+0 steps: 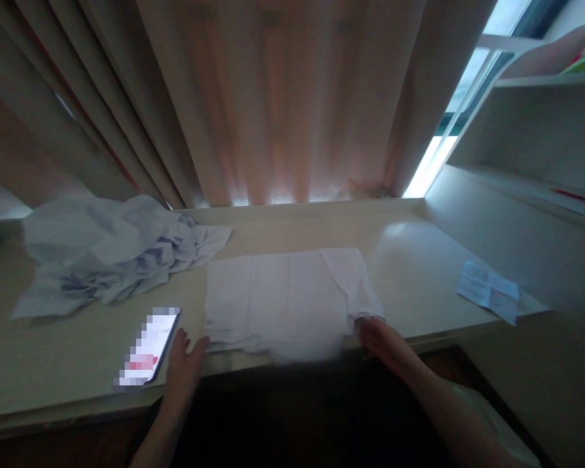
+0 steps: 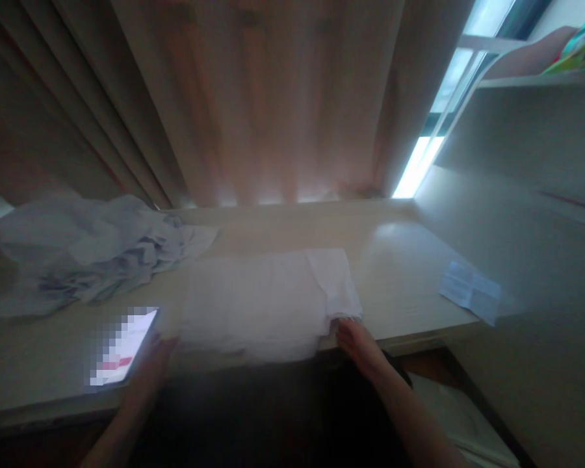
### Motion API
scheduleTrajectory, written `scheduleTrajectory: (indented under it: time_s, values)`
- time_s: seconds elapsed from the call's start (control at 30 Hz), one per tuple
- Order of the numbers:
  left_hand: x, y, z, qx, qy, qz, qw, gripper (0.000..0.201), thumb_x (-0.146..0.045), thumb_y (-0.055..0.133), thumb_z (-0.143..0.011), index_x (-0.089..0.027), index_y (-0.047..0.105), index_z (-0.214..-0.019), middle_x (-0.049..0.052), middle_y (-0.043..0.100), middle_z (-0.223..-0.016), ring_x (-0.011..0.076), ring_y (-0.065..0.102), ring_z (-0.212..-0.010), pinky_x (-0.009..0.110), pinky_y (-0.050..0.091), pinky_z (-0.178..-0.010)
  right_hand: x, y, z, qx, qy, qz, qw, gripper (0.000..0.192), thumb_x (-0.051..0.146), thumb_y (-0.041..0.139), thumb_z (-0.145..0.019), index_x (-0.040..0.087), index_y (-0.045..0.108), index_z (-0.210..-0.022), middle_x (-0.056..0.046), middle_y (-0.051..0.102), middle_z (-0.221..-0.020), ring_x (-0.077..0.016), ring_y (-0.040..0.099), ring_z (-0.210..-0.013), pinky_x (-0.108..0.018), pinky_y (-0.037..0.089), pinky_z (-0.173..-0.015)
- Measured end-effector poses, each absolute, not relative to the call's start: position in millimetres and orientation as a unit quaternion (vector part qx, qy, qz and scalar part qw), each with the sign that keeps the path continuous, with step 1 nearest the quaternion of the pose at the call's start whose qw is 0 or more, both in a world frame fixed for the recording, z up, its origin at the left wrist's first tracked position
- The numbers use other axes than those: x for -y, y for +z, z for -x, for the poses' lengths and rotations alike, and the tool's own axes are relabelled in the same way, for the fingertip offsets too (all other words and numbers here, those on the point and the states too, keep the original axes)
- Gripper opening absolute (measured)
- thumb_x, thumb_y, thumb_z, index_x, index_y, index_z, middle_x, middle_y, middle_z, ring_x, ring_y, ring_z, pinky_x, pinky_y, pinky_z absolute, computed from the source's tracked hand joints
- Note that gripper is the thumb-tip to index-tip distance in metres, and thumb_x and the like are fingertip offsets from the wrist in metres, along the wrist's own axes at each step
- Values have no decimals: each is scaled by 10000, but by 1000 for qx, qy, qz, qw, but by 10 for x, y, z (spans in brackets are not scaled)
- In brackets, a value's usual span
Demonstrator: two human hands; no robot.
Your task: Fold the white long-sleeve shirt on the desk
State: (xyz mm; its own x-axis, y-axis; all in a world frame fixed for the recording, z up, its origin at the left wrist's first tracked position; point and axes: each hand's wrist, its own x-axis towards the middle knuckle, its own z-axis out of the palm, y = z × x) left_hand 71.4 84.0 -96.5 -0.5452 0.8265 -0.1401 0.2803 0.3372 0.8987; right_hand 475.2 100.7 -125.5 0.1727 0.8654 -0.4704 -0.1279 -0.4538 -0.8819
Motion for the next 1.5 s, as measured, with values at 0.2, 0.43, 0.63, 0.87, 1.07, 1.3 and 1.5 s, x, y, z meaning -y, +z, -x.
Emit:
scheduleTrajectory:
  time_s: [0.2,0.43,0.63,0.87,1.07,1.3,1.5]
  values:
    - [-583,-1453,-1318,-594,209,-776,40,425,-344,476,-839,-240,506,-1250,110,471,-1361,278,352,-1314,511,301,-1080,-798,-1269,-4685,625,83,694,348,555,395,508,-783,106,455,-1253,-202,368,-1381,-318,318,-1302,-488,271,-1071]
    - [-766,-2093,-1654,-597,46,-800,-27,679,-19,400,-774,-381,369,-1348,109,370,-1442,313,321,-1332,596,312,-1017,-894,-1525,-4109,826,80,558,22,884,369,678,-671,212,264,-1436,-171,155,-1515,-372,100,-1377,-579,123,-1081]
    - [-911,-2154,-1527,-584,19,-811,-17,652,-142,468,-792,-365,304,-1383,129,285,-1481,351,248,-1357,640,248,-1014,-1168,-1648,-4046,844,63,530,-45,853,451,653,-721,232,254,-1442,-170,182,-1503,-392,117,-1367,-591,88,-1073]
    - [-972,-1986,-1485,-567,47,-822,39,603,-403,492,-817,-318,317,-1388,145,271,-1484,359,225,-1364,605,261,-1031,-1247,-1399,-4023,844,79,530,-38,793,573,585,-748,202,347,-1407,-191,260,-1473,-384,201,-1352,-594,127,-1068]
    - [-1140,-1898,-1705,-594,165,-787,-29,440,-247,382,-857,-210,484,-1283,125,487,-1352,255,476,-1210,436,410,-972,-1344,-1409,-3870,826,69,560,22,624,457,486,-855,197,348,-1405,-168,205,-1495,-330,180,-1369,-530,178,-1087]
    - [-1027,-1733,-1977,-613,133,-778,15,401,-255,446,-816,-195,566,-1193,116,568,-1255,300,475,-1192,509,370,-1003,-1532,-1500,-4038,824,124,552,35,579,469,458,-870,166,424,-1362,-177,334,-1447,-331,267,-1342,-500,224,-1082]
    - [-1352,-1669,-2153,-606,199,-766,82,500,-296,414,-833,-139,458,-1306,154,427,-1394,300,323,-1327,497,272,-1096,-2026,-1391,-4941,624,87,758,171,493,373,420,-878,51,492,-1245,-218,534,-1225,-287,482,-1172,-406,364,-995]
